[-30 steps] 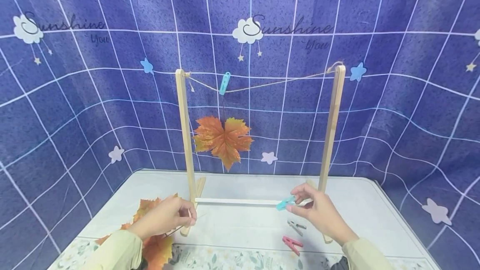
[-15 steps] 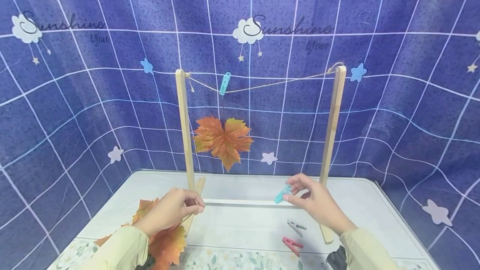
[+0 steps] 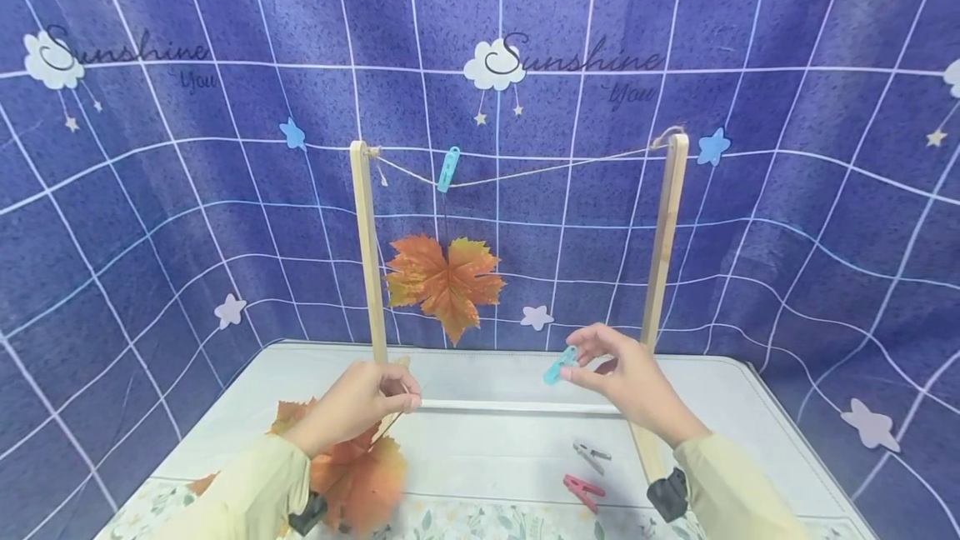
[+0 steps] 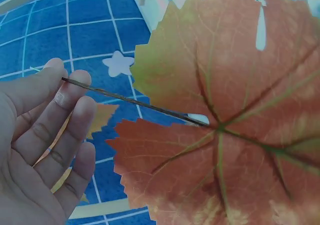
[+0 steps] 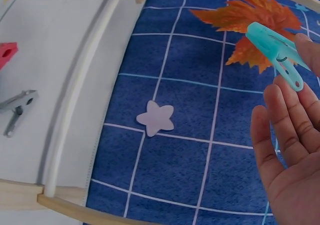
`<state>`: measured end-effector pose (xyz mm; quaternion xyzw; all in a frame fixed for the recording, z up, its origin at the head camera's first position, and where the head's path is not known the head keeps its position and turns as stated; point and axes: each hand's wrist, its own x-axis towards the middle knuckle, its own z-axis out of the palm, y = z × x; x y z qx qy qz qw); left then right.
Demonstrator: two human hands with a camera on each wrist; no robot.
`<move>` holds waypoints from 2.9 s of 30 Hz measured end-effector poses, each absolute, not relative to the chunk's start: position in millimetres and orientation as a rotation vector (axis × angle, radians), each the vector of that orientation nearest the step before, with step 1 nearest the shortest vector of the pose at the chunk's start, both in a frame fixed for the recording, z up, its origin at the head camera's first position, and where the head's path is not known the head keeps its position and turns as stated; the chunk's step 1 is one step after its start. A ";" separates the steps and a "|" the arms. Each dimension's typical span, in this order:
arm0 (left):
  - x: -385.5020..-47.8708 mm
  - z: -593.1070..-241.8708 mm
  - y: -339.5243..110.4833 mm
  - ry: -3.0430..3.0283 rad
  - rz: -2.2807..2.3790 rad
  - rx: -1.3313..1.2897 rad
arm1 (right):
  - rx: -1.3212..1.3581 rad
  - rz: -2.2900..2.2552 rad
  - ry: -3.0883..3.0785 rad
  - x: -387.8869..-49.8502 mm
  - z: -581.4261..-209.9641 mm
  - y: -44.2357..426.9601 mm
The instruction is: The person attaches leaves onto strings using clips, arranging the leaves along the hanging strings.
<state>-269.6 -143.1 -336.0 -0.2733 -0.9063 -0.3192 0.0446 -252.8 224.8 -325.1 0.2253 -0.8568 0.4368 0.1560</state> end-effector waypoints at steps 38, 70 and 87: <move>-277.8 -295.6 -104.3 -2.581 -1.213 -0.635 | 0.701 1.010 -2.446 -260.9 -267.7 213.6; -291.4 -279.3 -61.7 -2.408 -1.270 -0.619 | 0.702 0.884 -2.338 -272.1 -214.7 198.9; -300.9 -257.6 -41.4 -2.334 -1.263 -0.650 | 0.725 0.801 -2.246 -278.0 -181.6 193.6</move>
